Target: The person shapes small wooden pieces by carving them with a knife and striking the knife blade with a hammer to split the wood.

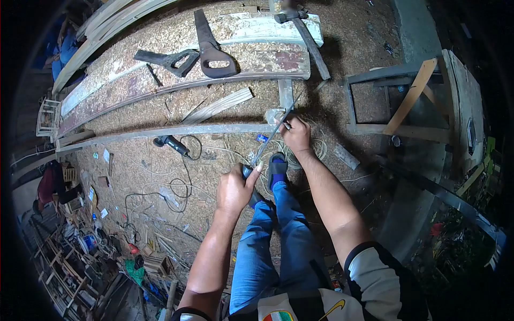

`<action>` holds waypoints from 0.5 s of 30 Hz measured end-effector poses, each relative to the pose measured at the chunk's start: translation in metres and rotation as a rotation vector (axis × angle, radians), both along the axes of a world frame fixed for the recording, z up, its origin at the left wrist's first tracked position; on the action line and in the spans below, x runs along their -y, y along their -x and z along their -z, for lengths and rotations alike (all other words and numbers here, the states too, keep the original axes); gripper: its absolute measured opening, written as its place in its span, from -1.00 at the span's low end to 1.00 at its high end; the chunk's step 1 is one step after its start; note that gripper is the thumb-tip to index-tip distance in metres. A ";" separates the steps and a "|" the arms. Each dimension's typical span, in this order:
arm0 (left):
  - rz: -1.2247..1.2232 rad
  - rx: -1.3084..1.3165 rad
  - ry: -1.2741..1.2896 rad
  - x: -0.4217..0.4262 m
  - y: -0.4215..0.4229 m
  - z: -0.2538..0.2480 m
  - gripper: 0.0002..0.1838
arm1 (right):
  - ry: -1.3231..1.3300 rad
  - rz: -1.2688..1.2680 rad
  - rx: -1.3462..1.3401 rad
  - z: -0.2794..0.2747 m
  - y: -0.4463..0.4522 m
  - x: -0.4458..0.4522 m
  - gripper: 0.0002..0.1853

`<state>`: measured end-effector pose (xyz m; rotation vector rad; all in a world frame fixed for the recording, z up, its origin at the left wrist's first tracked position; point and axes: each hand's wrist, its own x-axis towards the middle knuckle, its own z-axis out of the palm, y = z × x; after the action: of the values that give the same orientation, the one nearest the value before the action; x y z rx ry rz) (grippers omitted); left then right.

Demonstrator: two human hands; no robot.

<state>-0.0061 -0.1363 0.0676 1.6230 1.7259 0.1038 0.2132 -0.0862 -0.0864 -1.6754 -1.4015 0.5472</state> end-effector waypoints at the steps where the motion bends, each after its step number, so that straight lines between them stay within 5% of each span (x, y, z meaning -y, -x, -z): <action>1: 0.000 0.001 0.000 0.000 0.000 0.001 -0.39 | -0.010 -0.004 0.001 0.000 0.000 0.000 -0.79; 9: -0.016 -0.081 0.013 -0.001 0.003 0.006 -0.35 | 0.028 -0.009 -0.014 -0.004 0.001 0.003 -0.78; 15: -0.009 -0.113 -0.003 -0.002 0.009 0.007 -0.34 | 0.068 -0.040 0.033 -0.031 -0.015 0.012 -0.55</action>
<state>-0.0149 -0.1344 0.0601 1.6505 1.8190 0.0191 0.2286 -0.0978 -0.0552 -1.7199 -1.4575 0.5983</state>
